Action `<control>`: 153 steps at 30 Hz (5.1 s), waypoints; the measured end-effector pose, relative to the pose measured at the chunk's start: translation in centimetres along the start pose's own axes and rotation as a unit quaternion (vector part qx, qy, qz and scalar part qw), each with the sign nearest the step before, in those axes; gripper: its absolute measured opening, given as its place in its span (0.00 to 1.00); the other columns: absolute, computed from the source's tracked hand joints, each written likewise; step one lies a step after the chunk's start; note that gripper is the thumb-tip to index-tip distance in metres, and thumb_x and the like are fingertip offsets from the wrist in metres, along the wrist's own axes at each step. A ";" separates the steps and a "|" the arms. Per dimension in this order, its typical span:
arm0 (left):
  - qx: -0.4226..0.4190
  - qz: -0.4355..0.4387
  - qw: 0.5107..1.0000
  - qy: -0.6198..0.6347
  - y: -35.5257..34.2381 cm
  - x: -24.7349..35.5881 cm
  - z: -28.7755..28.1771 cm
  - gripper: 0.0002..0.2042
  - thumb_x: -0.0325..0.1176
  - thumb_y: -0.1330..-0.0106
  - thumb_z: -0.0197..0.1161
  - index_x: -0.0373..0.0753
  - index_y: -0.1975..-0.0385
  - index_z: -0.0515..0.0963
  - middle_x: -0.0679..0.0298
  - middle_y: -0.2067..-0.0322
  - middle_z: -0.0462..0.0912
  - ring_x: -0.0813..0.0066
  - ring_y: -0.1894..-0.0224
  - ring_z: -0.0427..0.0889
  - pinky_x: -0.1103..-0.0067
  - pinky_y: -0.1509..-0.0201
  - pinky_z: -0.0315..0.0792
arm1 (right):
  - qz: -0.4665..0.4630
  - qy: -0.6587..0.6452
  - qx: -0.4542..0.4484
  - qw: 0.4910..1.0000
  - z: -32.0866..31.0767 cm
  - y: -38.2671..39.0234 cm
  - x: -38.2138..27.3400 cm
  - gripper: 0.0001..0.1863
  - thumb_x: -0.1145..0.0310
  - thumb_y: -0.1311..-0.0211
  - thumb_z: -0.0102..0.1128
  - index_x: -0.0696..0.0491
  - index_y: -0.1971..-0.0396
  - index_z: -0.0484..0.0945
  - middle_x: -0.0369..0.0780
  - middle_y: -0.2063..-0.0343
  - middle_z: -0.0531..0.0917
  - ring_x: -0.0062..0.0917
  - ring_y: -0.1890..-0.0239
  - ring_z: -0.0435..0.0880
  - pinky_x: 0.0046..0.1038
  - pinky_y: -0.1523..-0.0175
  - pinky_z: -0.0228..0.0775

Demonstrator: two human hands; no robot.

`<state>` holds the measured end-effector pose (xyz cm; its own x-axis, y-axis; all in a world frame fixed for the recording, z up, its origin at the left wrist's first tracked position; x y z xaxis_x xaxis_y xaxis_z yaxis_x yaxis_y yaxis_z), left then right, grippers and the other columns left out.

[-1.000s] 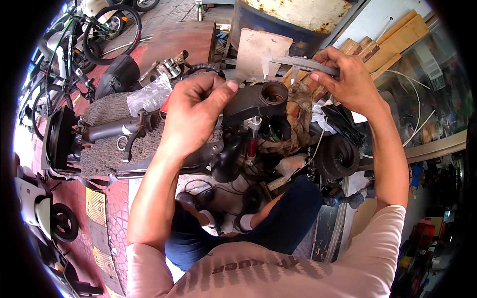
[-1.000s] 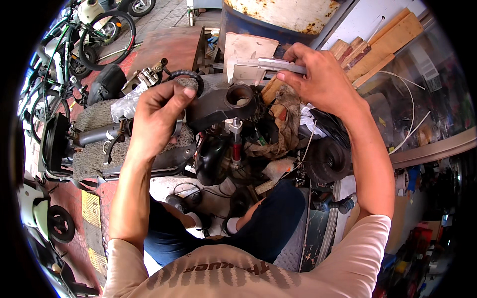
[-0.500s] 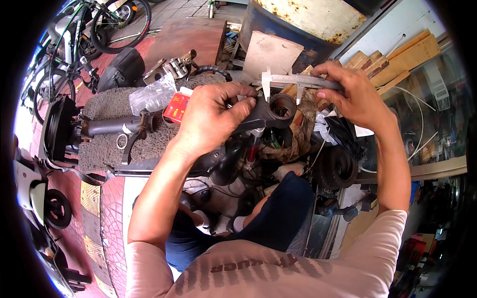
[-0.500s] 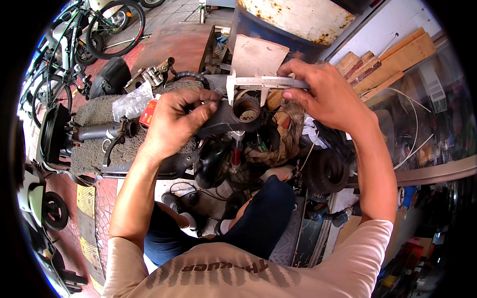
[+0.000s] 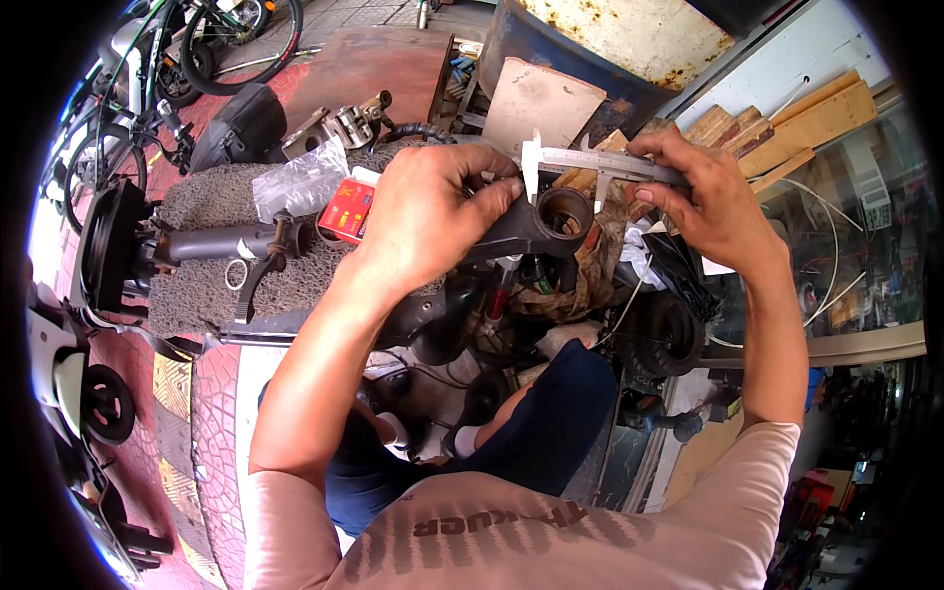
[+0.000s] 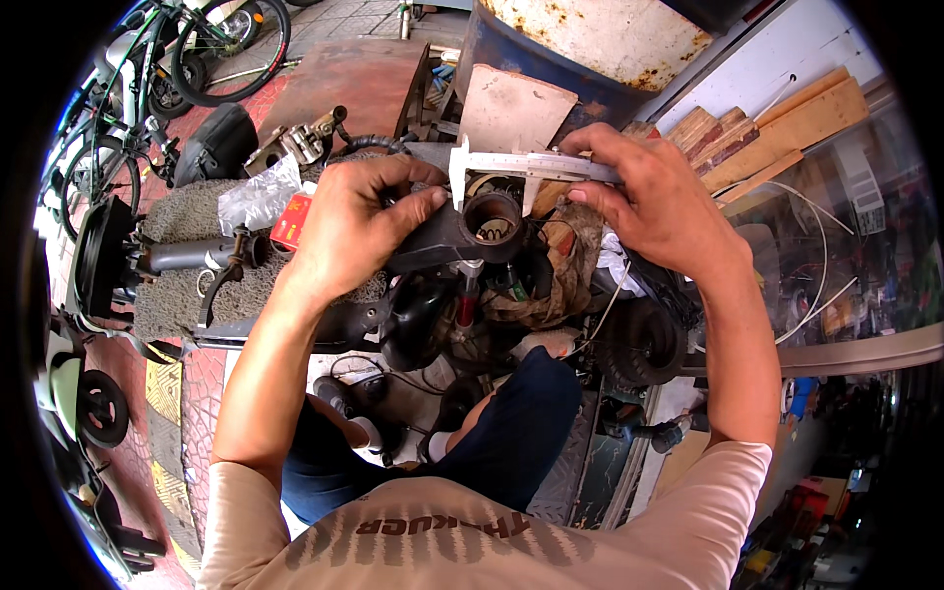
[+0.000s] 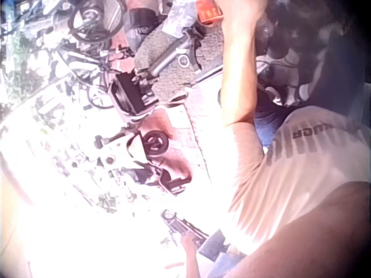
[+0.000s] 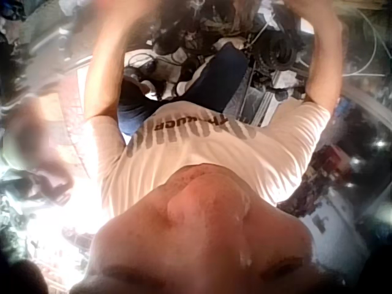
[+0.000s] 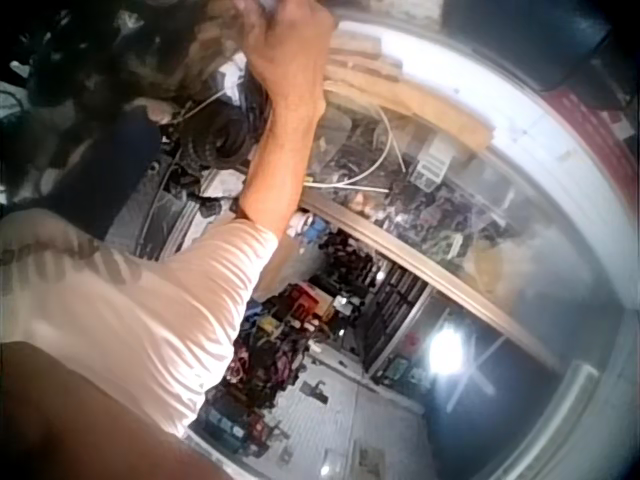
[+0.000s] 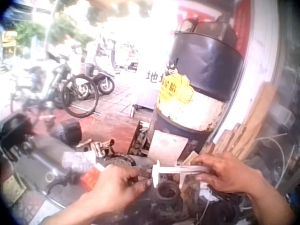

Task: The person removes a bearing from a plastic bag, uses a caliper to measure its dimensions and the inner diameter of a motorcycle frame tube, and then places the bearing into a small box.

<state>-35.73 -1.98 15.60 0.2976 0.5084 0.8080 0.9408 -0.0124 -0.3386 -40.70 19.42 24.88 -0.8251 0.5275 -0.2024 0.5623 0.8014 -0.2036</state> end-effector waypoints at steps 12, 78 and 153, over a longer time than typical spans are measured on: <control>-0.024 0.012 0.999 0.022 -0.9 -0.2 0.5 0.10 0.32 0.32 0.75 0.33 0.57 0.89 0.57 0.68 0.90 0.74 0.64 0.87 0.74 0.57 0.79 | 0.003 -0.005 0.006 1.000 -0.3 0.0 -0.1 0.16 0.71 0.32 0.71 0.58 0.48 0.80 0.50 0.61 0.86 0.50 0.63 0.86 0.44 0.58 0.75; -0.068 -0.029 0.995 0.070 -1.1 -0.6 1.2 0.10 0.28 0.33 0.76 0.29 0.56 0.88 0.58 0.64 0.90 0.74 0.59 0.86 0.75 0.52 0.78 | -0.012 0.060 0.068 0.996 -0.7 0.9 -0.5 0.20 0.62 0.37 0.76 0.55 0.49 0.83 0.47 0.64 0.88 0.47 0.65 0.87 0.43 0.59 0.78; -0.074 -0.001 0.997 0.027 -1.0 -0.3 1.0 0.09 0.27 0.34 0.75 0.29 0.59 0.88 0.54 0.67 0.90 0.70 0.63 0.88 0.73 0.55 0.79 | -0.007 0.062 0.042 0.997 -0.4 0.7 -0.1 0.22 0.62 0.38 0.78 0.56 0.48 0.84 0.47 0.60 0.90 0.48 0.61 0.89 0.43 0.55 0.81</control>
<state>-36.92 -1.26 15.19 0.3010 0.4610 0.8348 0.9536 -0.1406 -0.2662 -40.19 20.03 25.10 -0.8304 0.5512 -0.0809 0.5491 0.7852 -0.2862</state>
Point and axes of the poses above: each hand's wrist, its own y-axis away from the middle knuckle, its own z-axis out of the palm, x = y × z, the point moved 9 cm from there along -y, towards the middle knuckle
